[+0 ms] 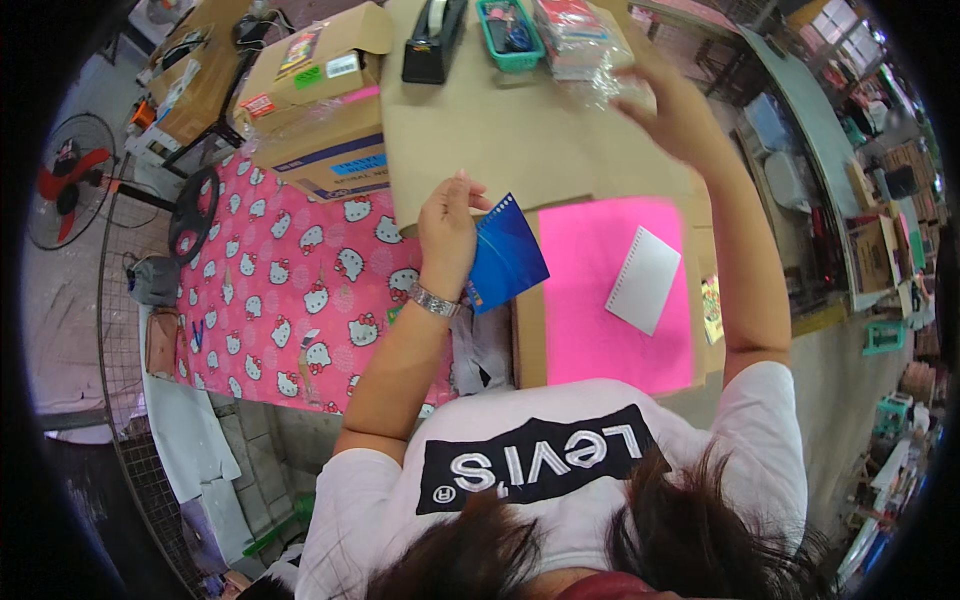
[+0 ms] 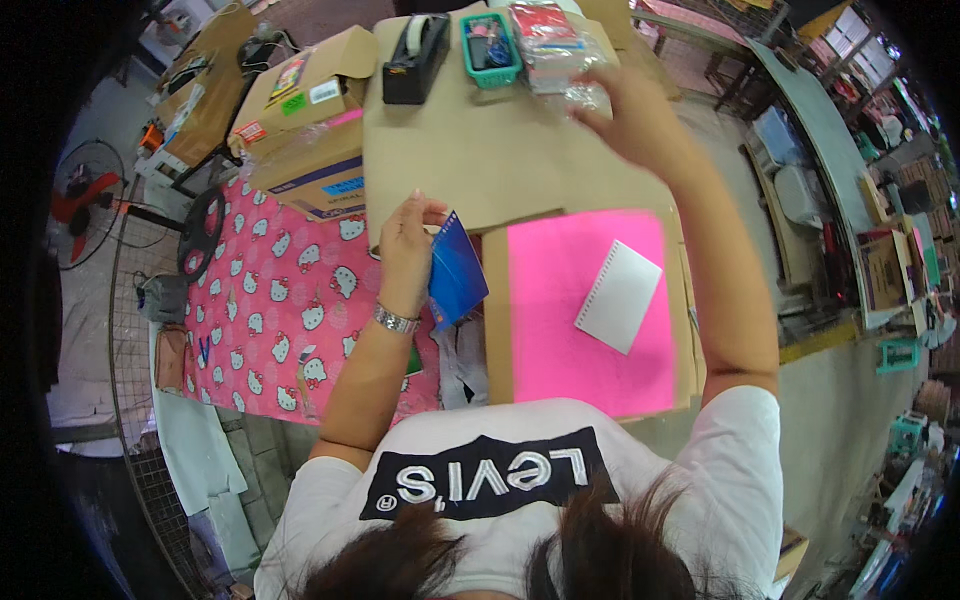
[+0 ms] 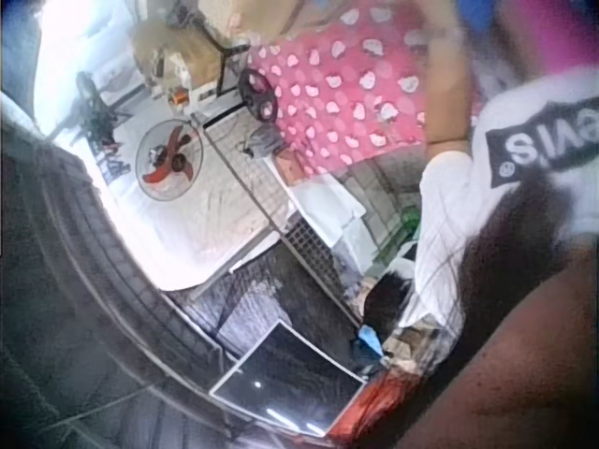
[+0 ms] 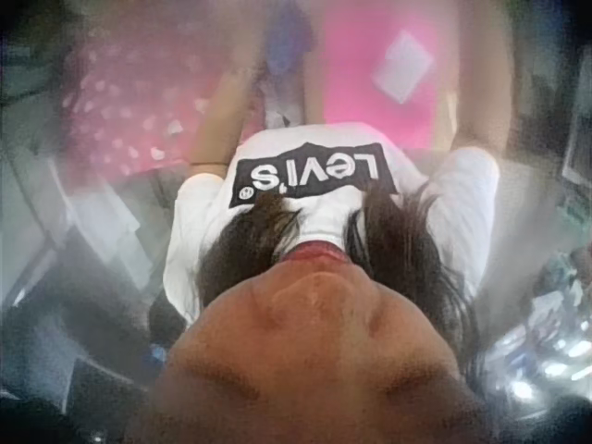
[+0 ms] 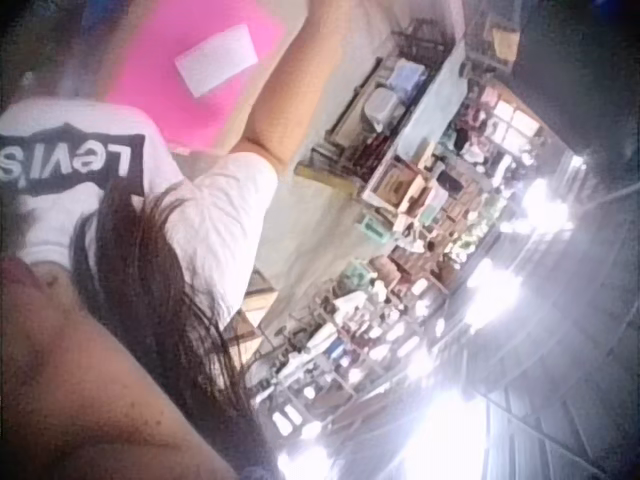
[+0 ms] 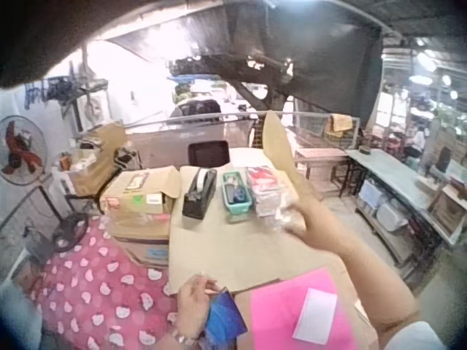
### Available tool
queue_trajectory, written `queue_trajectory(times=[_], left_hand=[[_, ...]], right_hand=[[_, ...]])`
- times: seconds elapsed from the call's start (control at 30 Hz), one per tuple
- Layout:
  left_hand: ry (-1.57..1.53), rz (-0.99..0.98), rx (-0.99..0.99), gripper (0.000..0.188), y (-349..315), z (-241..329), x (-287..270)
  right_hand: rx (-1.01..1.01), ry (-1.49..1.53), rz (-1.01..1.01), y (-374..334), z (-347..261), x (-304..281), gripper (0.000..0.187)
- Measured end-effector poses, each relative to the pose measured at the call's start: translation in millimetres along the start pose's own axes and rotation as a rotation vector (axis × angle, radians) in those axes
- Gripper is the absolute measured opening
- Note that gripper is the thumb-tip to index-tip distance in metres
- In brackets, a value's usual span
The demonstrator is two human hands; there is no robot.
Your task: The person picks up several small spiral notebooks, places them into plastic sleeves, and سپس packs them into cardboard boxes.
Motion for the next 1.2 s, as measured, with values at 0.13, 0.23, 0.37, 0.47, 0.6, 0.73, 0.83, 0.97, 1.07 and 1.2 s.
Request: queue_trajectory(times=[0.13,0.23,0.37,0.47,0.6,0.73,0.83,0.97,1.07,1.2], left_hand=[[0.022,-0.033,-0.03,0.041,-16.7,1.7,12.0],[0.097,-0.108,0.037,0.042,-28.7,-1.2,34.4],[0.243,-0.183,0.085,0.043,-35.4,-0.3,56.5],[0.347,-0.224,0.051,0.042,-45.1,-2.1,66.0],[0.596,-0.291,0.144,0.033,-67.3,8.3,72.5],[0.683,-0.336,0.359,0.025,-100.0,35.7,86.0],[0.581,-0.458,0.624,0.024,-131.3,49.6,109.1],[0.266,-0.475,0.662,0.027,-145.7,57.5,117.2],[-0.509,-0.567,0.178,0.043,-146.9,44.0,108.2],[-1.41,-0.533,-0.501,0.052,-142.4,71.5,76.8]], right_hand=[[0.268,-0.089,-0.439,-121.1,10.5,8.6,0.056],[0.512,-0.184,-0.412,-190.4,27.2,13.5,0.073],[0.762,0.096,-0.32,-229.6,57.1,20.2,0.071],[0.8,0.13,-0.306,-229.2,75.1,21.3,0.06],[0.741,0.178,-0.16,-242.3,75.0,15.9,0.061],[0.725,0.238,-0.086,-241.7,92.6,18.0,0.058],[0.797,0.269,-0.034,-235.2,99.2,10.7,0.046],[0.547,0.436,0.323,-219.2,50.1,-19.8,0.022],[0.047,0.467,0.211,-216.0,-45.3,-33.2,0.02],[-0.046,0.687,0.004,-228.5,-72.7,-6.0,0.03]])
Point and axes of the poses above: each hand's wrist, its own y-axis towards the middle knuckle, its own x-axis out of the palm, z = x × y, the point moved 6 cm from there along y, towards the middle knuckle, and after that the axes turned 11 degrees about x, right-handed, at the moved point
